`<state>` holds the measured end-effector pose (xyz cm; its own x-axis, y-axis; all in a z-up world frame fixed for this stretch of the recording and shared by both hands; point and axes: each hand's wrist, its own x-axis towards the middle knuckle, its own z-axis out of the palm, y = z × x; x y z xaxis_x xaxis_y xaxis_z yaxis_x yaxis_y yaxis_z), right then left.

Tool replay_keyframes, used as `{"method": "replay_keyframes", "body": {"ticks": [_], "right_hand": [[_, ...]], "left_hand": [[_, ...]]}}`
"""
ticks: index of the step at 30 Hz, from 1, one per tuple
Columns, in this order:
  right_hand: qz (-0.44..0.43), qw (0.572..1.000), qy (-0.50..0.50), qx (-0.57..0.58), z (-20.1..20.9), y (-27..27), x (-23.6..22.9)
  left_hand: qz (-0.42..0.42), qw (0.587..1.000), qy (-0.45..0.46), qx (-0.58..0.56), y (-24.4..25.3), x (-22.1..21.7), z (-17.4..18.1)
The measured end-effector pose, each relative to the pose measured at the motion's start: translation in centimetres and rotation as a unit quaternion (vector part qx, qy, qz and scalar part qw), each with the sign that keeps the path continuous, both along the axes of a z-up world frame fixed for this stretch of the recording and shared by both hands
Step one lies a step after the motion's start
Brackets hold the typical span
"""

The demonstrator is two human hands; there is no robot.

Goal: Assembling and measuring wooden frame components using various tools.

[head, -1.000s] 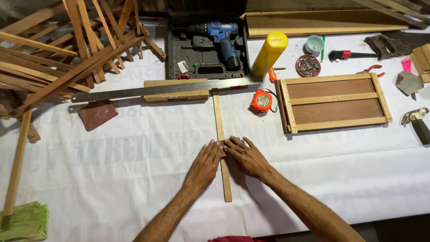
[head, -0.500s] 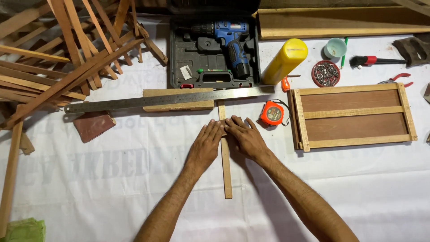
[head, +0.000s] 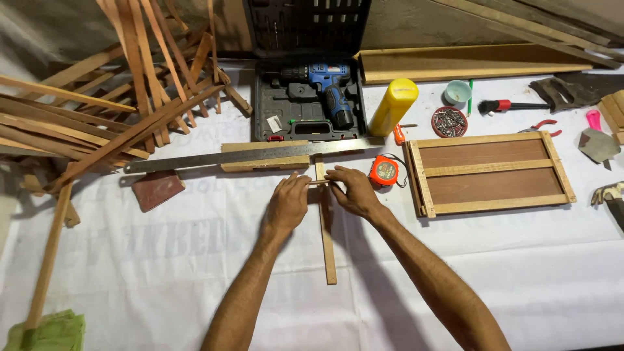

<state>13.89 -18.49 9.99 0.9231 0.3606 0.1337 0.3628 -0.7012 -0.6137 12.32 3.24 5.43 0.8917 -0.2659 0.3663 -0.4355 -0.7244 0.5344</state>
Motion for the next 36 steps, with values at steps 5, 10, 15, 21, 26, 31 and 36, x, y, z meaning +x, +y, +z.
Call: {"method": "replay_keyframes", "body": {"ticks": [5, 10, 15, 21, 26, 31, 36], "right_hand": [[-0.034, 0.983, 0.118, 0.140, 1.7, 3.0, -2.5], [-0.011, 0.952, 0.233, 0.200, 5.1, 9.0, -6.1], [0.004, 0.933, 0.273, 0.236, 5.3, 15.2, -8.4], [0.000, 0.925, 0.284, 0.253, 2.8, 20.8, -8.8], [0.005, 0.929, 0.280, 0.243, 1.1, 24.2, -7.1], [-0.013, 0.945, 0.266, 0.191, -0.1, 25.0, -5.2], [-0.035, 0.960, 0.241, 0.136, -2.2, 22.0, -4.1]], "left_hand": [[0.089, 0.968, 0.096, -0.212, 3.6, -4.1, 5.8], [0.174, 0.907, 0.170, -0.345, 8.7, -9.2, 8.6], [0.221, 0.897, 0.173, -0.341, 14.7, -13.3, 8.1], [0.272, 0.904, 0.121, -0.306, 20.6, -14.3, 4.4], [0.310, 0.894, 0.148, -0.286, 23.3, -13.7, 4.4], [0.329, 0.929, 0.050, -0.162, 25.5, -11.5, -0.6], [0.321, 0.942, 0.012, -0.100, 23.6, -10.2, -1.1]]}}
